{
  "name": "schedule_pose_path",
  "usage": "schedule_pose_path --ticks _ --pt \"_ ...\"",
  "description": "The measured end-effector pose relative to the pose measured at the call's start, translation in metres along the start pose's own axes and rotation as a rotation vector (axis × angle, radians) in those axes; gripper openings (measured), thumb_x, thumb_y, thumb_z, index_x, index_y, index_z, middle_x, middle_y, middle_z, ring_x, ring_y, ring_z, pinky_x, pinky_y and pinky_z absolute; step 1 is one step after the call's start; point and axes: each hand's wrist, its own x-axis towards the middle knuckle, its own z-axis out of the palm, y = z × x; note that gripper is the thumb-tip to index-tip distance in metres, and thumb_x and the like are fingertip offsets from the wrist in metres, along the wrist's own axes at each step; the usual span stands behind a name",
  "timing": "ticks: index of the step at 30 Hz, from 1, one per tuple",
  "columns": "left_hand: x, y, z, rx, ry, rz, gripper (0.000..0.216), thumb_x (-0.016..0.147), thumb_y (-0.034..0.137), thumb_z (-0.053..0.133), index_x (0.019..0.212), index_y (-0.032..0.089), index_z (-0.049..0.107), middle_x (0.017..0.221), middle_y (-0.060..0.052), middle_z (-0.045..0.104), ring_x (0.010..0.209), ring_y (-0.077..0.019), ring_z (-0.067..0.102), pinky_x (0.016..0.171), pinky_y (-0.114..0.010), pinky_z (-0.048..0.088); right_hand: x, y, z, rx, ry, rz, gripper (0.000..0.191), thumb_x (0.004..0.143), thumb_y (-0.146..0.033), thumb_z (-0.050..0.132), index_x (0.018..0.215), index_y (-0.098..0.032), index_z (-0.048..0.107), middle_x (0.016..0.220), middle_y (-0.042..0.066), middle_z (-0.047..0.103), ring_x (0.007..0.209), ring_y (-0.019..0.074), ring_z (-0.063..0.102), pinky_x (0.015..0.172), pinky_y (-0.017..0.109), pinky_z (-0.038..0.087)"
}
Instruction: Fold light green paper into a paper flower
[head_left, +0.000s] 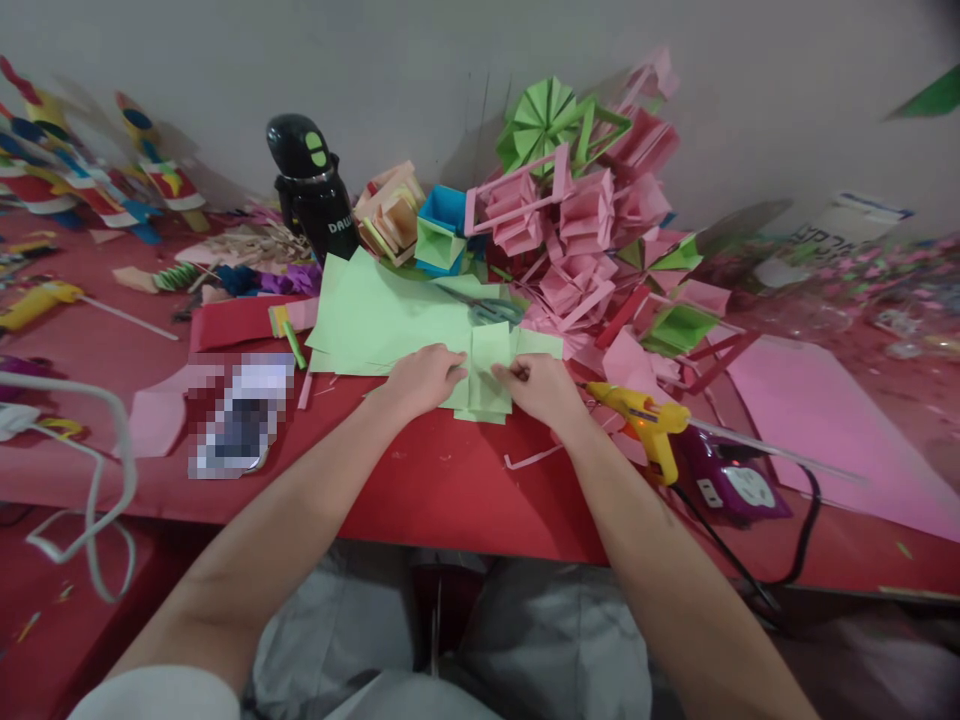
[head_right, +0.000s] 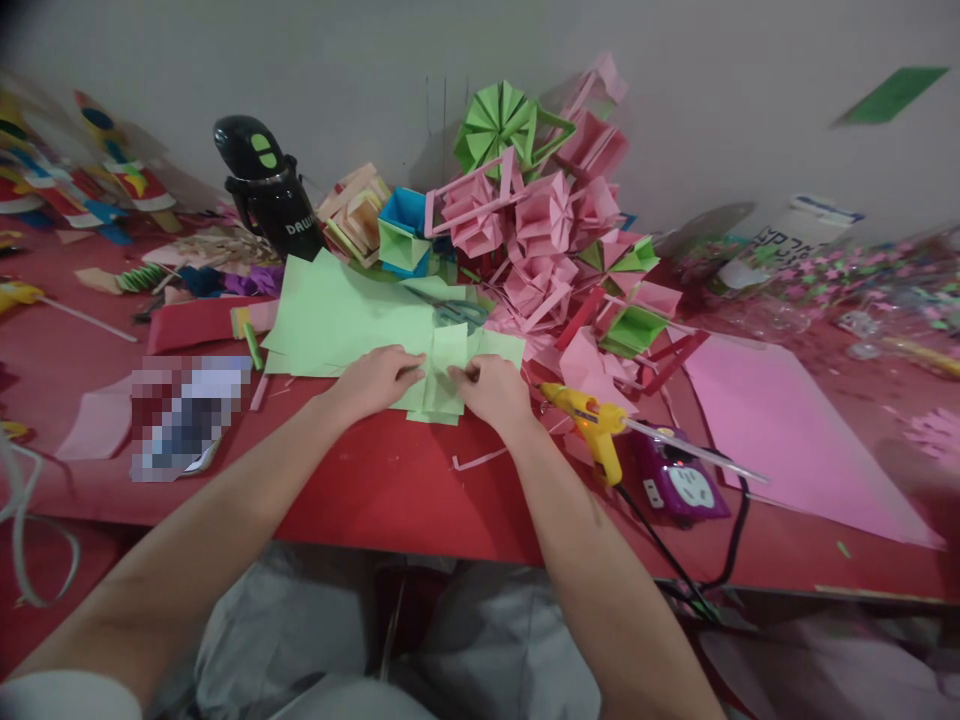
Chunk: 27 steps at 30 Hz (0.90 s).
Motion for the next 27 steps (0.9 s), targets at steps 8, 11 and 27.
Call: schedule_pose_path --ticks 8,11,27 --pt "0.002 -0.005 -0.003 -0.030 0.142 0.053 0.039 0.102 0.036 0.040 0.127 0.017 0.064 0.113 -0.012 0.066 0.093 -0.0239 0.065 0.075 -0.033 0.047 -0.001 -0.002 -0.003 0.105 -0.018 -0.040 0.042 0.084 -0.050 0.060 0.056 -0.021 0.050 0.053 -0.002 0.049 0.054 0.0117 0.040 0.054 0.028 0.028" --pt "-0.001 -0.001 -0.010 -0.037 0.090 0.051 0.038 0.100 0.037 0.045 0.125 0.017 0.066 0.112 -0.012 0.070 0.094 -0.0242 0.065 0.073 -0.032 0.047 0.000 0.000 0.001 0.102 0.001 -0.052 0.037 0.085 -0.042 0.058 0.057 -0.021 0.047 0.054 -0.003 0.048 0.054 0.0115 0.039 0.055 0.029 0.028" --pt "0.002 -0.008 -0.005 -0.220 -0.009 -0.022 0.031 0.092 0.037 0.060 0.118 0.021 0.061 0.090 -0.006 0.071 0.079 -0.0216 0.064 0.062 -0.030 0.036 -0.003 -0.008 -0.001 -0.041 -0.086 0.006 0.035 0.083 -0.034 0.058 0.054 -0.021 0.043 0.056 -0.002 0.047 0.056 0.0119 0.036 0.057 0.029 0.027"
